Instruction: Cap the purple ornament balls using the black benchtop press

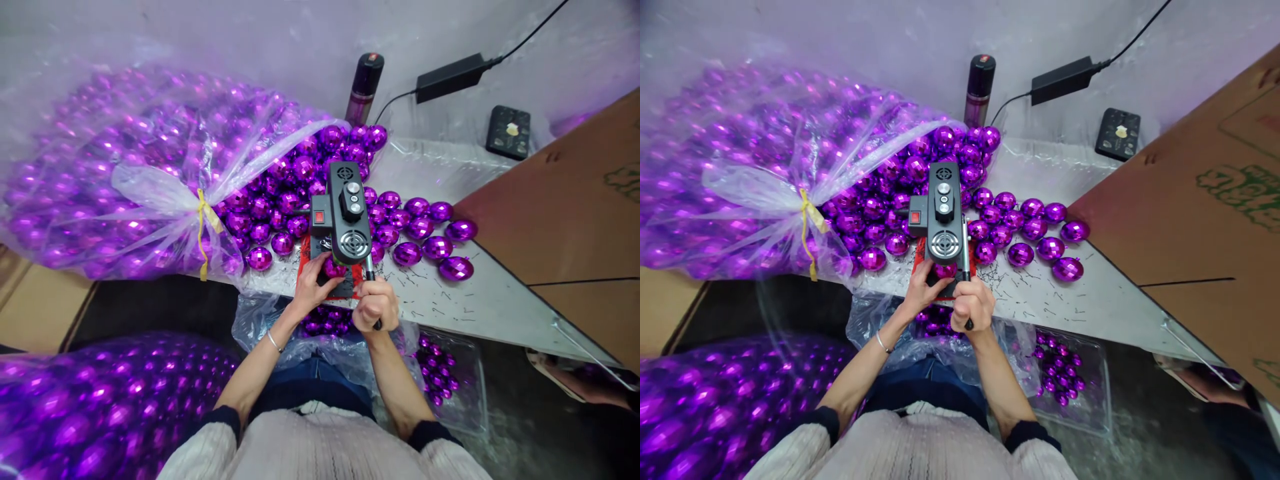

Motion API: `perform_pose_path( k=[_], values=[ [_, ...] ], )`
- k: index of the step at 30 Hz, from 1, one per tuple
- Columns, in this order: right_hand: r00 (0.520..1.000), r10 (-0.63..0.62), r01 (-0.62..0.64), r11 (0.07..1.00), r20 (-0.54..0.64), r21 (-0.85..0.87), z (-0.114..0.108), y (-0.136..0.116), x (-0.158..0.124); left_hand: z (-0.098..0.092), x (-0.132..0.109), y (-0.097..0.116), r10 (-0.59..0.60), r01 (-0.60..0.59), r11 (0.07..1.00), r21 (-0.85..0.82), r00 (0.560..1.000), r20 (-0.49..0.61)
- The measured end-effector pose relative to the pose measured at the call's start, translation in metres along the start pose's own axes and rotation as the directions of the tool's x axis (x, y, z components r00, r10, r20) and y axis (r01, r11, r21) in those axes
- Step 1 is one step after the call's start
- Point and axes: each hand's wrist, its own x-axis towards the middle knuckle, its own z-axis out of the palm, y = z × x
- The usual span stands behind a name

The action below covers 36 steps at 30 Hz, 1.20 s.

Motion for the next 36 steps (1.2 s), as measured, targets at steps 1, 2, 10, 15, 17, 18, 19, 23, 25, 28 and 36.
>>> perform_pose_path(
  k=[1,2,10,15,17,18,19,23,25,28,36],
  values=[
    [1.0,0.005,-0.005,1.0,-0.012,0.015,0.002,0.001,-0.002,0.0,0.0,0.0,-0.004,0.004,1.0,0.004,1.0,0.001],
    [1.0,0.012,-0.011,0.999,-0.022,0.033,0.003,0.002,-0.003,0.001,0.0,-0.001,-0.008,0.008,1.0,0.007,1.0,0.002],
    [0.999,0.021,-0.018,0.997,-0.033,0.075,0.01,0.009,-0.016,0.003,0.001,-0.004,-0.027,0.027,1.0,0.003,1.0,-0.006],
    [0.999,-0.01,0.011,0.999,-0.033,0.037,0.004,0.001,0.004,0.002,0.006,-0.004,-0.014,0.014,1.0,0.0,1.0,0.004],
    [0.999,0.047,-0.047,0.999,-0.002,-0.015,-0.001,-0.01,0.024,0.0,0.003,-0.001,0.033,-0.033,0.999,-0.002,0.999,-0.008],
    [0.996,0.09,-0.089,0.995,0.028,-0.037,-0.003,-0.016,0.034,-0.002,-0.002,0.001,0.07,-0.07,0.998,0.002,0.997,-0.017],
    [0.99,0.132,-0.13,0.99,0.05,-0.049,-0.005,-0.021,0.044,-0.004,-0.008,0.004,0.119,-0.119,0.993,0.012,0.993,-0.023],
    [0.981,0.182,-0.179,0.983,0.063,-0.048,-0.008,-0.032,0.059,-0.017,-0.044,0.012,0.338,-0.336,0.936,0.105,0.941,0.003],
    [0.985,0.166,-0.164,0.986,0.053,-0.041,-0.007,-0.031,0.054,-0.028,-0.054,0.011,0.408,-0.405,0.904,0.139,0.913,0.009],
    [0.987,0.15,-0.149,0.988,0.049,-0.024,-0.007,-0.026,0.043,-0.05,-0.039,0.003,0.384,-0.348,0.898,0.271,0.918,-0.094],
    [0.986,0.156,-0.155,0.987,0.062,-0.031,-0.007,-0.025,0.038,-0.089,0.05,-0.008,-0.16,0.161,0.698,0.697,0.985,-0.067]
  ],
)
